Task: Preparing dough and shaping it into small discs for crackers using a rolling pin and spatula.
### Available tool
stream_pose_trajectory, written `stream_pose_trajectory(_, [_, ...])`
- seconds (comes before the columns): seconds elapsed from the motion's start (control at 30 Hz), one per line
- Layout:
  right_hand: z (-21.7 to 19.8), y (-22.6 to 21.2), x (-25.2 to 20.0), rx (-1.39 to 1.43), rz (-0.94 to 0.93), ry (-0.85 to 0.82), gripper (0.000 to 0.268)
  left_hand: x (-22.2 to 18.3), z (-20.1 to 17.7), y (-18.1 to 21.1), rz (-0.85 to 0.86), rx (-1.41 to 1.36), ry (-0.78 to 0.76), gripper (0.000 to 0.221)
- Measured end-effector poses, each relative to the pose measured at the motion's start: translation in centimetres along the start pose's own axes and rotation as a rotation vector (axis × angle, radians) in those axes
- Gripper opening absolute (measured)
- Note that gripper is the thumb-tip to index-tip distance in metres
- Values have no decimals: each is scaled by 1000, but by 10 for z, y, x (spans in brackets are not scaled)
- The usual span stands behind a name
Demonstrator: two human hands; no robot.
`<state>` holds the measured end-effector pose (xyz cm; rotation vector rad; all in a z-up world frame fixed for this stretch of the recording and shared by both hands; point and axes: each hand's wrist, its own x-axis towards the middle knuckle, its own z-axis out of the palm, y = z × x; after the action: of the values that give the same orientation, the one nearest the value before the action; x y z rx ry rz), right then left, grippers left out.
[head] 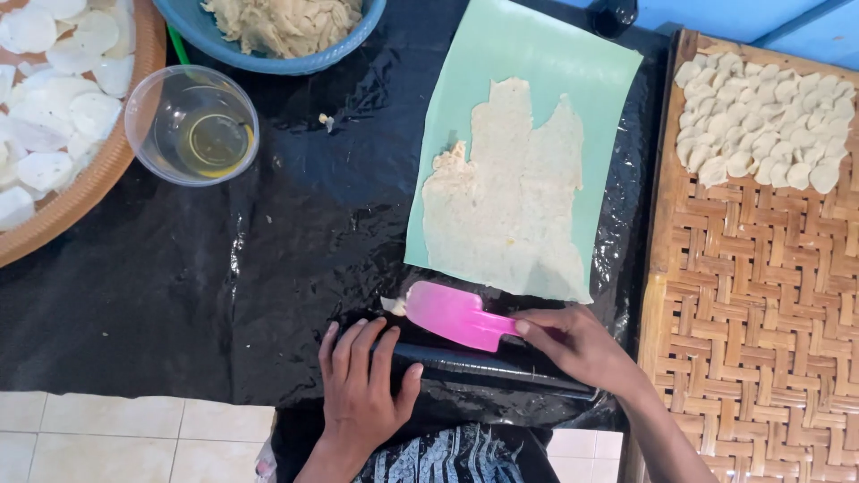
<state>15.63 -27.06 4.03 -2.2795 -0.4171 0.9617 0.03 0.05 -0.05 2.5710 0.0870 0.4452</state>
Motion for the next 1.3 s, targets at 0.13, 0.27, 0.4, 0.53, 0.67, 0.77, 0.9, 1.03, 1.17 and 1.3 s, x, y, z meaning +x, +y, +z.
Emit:
stream_pose_trajectory(0.13, [-5,9,-12,92,-97,89,28,-1,3,-1,4,-1,-1,45])
stream_pose_trajectory(0.27, [-6,-22,-22,-34,-59,311,29,-3,3,-1,3,-10,5,43])
stream_pose_trajectory(0.4, [26,-49,-9,-129,-36,272,24,-5,2,-2,5,-47,25,38])
stream_pose_trajectory(0.53, [51,-104,23,-96,-282,315,21,-5,1,-1,23,-49,46,37])
stream_pose_trajectory(0.67, [65,-131,50,-176,-440,270,18,-4,1,-1,26,-35,76,37])
stream_pose_trajectory(0.77, [72,-134,55,-197,-501,236,24,-4,1,-2,31,-31,90,36])
stream_pose_trajectory(0.9, [74,-131,54,-212,-463,209,24,-3,1,-2,28,-30,96,37])
stream_pose_trajectory(1.03, [58,-115,50,-137,-519,308,22,-4,2,-2,25,-37,93,37])
stream_pose_trajectory(1.17, [33,-111,59,86,-324,380,15,-5,5,-1,16,-35,80,37])
stream_pose_trajectory(1.3, [24,-123,73,103,-47,412,19,-3,2,-1,18,-23,79,38])
